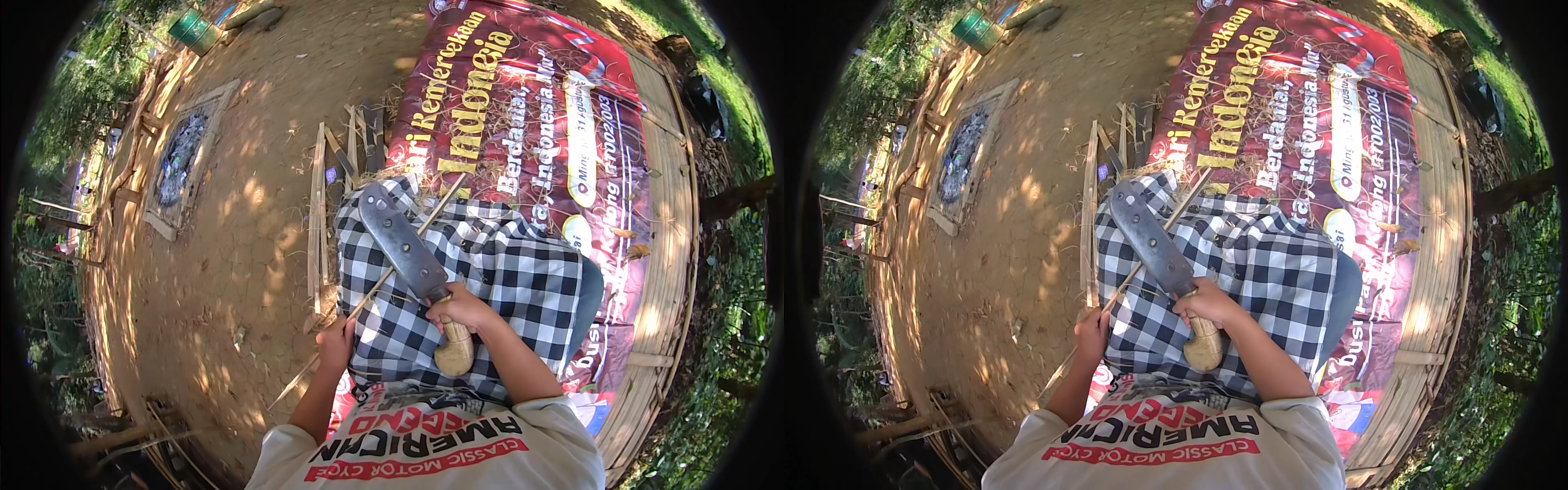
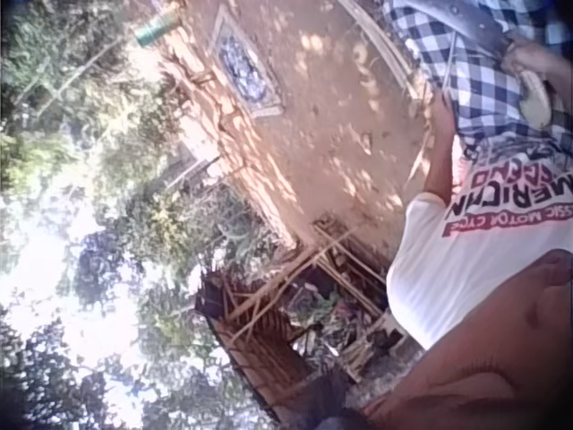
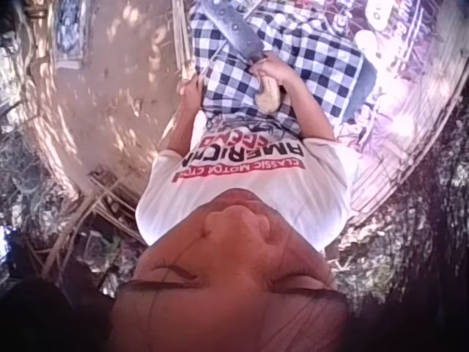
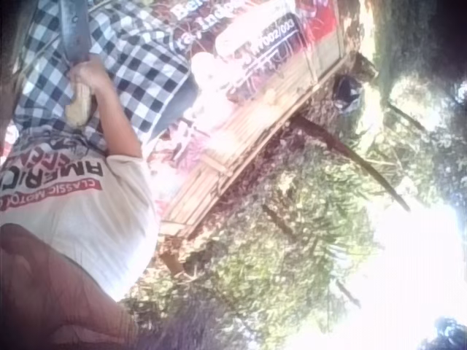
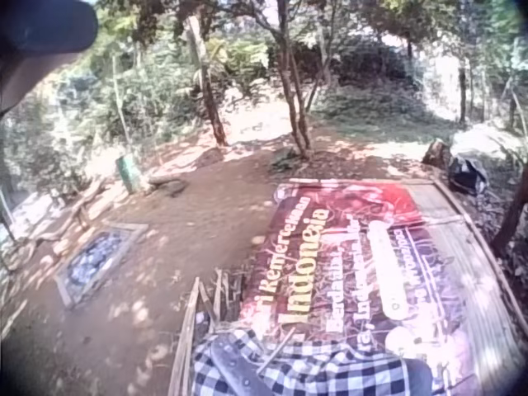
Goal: The person shaves a thin strip of bamboo using a large blade by holding the strip with one hand and drawing the blade along its length while seated.
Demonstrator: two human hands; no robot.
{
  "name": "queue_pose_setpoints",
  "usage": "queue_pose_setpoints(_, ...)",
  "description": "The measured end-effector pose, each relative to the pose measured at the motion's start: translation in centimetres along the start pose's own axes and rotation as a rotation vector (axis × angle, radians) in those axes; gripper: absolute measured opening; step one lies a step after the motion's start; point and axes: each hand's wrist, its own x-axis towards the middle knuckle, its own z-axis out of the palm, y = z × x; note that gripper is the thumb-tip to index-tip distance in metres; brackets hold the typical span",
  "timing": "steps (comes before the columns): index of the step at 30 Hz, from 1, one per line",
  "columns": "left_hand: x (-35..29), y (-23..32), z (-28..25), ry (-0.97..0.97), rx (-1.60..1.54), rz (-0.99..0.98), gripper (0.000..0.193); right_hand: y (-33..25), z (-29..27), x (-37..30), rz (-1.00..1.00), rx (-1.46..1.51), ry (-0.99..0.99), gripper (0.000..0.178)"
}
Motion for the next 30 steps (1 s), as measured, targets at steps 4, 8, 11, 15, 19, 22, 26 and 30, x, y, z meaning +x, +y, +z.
queue_pose_setpoints(4, 0.2, -0.1, 0.1, 0.048, -0.023, 0.039, 0.029, 0.0, 1.7, -0.2, 0.057, -0.099, -0.045, 0.02)
queue_pose_setpoints(8, 0.6, 0.7, -0.2, 0.057, -0.037, 0.027, 0.03, 0.1, 1.8, -0.1, 0.035, -0.129, -0.119, 0.019)
queue_pose_setpoints(11, 0.3, 0.2, 0.7, 0.1, -0.062, 0.011, 0.03, -1.4, 0.8, -1.4, -0.05, -0.033, 0.016, 0.018)
queue_pose_setpoints(15, -0.1, 0.2, 0.4, 0.09, -0.105, -0.002, 0.031, -5.1, -0.7, -2.0, -0.214, -0.078, 0.267, 0.018)
queue_pose_setpoints(19, 0.6, 0.7, 0.2, 0.085, -0.116, -0.01, 0.029, -4.6, -0.3, -2.8, -0.195, -0.313, 0.326, 0.017)
queue_pose_setpoints(22, 0.2, 0.2, -0.2, 0.058, -0.107, 0.04, 0.026, -3.6, -0.9, -3.5, -0.118, -0.421, 0.162, 0.016)
queue_pose_setpoints(26, 0.2, -0.5, -0.2, 0.058, -0.062, 0.062, 0.024, -4.4, -1.3, -1.9, -0.243, -0.108, 0.336, 0.017)
queue_pose_setpoints(30, 0.8, -0.6, -0.7, -0.085, 0.053, 0.087, 0.022, -2.2, -2.1, -2.5, -0.146, -0.226, 0.32, 0.017)
